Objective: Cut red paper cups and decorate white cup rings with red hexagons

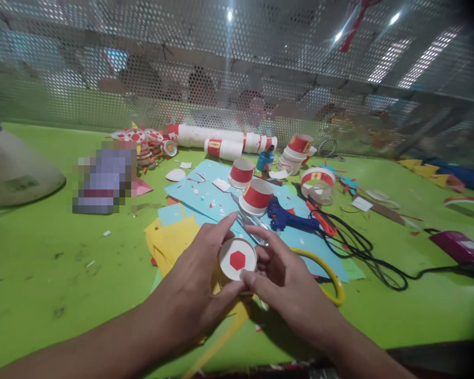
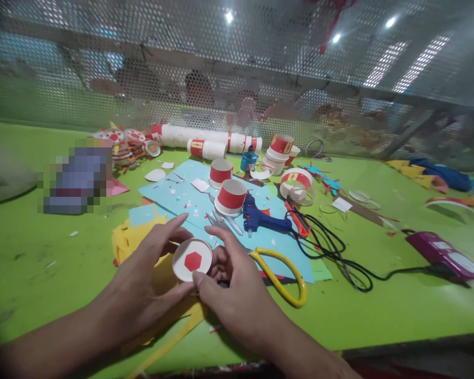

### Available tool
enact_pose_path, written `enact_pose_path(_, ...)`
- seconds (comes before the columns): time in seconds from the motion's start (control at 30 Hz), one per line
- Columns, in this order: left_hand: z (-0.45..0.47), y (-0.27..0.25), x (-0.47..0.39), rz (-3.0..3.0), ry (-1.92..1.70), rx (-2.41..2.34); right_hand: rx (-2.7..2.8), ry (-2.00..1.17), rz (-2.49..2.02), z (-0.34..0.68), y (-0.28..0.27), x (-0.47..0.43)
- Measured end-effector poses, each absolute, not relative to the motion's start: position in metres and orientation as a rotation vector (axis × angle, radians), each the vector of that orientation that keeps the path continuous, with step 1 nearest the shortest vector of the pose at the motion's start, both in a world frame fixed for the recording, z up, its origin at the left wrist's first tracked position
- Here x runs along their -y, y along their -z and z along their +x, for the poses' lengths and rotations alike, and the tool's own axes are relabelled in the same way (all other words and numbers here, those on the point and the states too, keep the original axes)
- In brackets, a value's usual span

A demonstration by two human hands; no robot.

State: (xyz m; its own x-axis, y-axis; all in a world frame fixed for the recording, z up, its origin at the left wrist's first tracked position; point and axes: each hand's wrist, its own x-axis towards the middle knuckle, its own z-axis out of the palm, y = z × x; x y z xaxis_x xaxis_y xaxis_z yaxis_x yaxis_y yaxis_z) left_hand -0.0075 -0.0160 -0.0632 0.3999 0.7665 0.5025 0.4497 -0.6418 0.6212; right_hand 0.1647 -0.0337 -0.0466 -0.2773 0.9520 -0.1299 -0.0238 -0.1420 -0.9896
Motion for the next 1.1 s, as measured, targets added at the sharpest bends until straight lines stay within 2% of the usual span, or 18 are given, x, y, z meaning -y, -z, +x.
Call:
enact_pose_path(0.5, -0.0101, 0.064, 0.0153, 2.32, -1.105, -1.025, 1.268, -1.611, -0.997, 0.1667, 0.0504, 0.0315)
enact_pose_path(1.1, -0.0097, 0.0604, 0.0153, 2.285, -1.062, -1.048, 1.291, -1.58, -1.067, 0.1646, 0.0466, 0.0322)
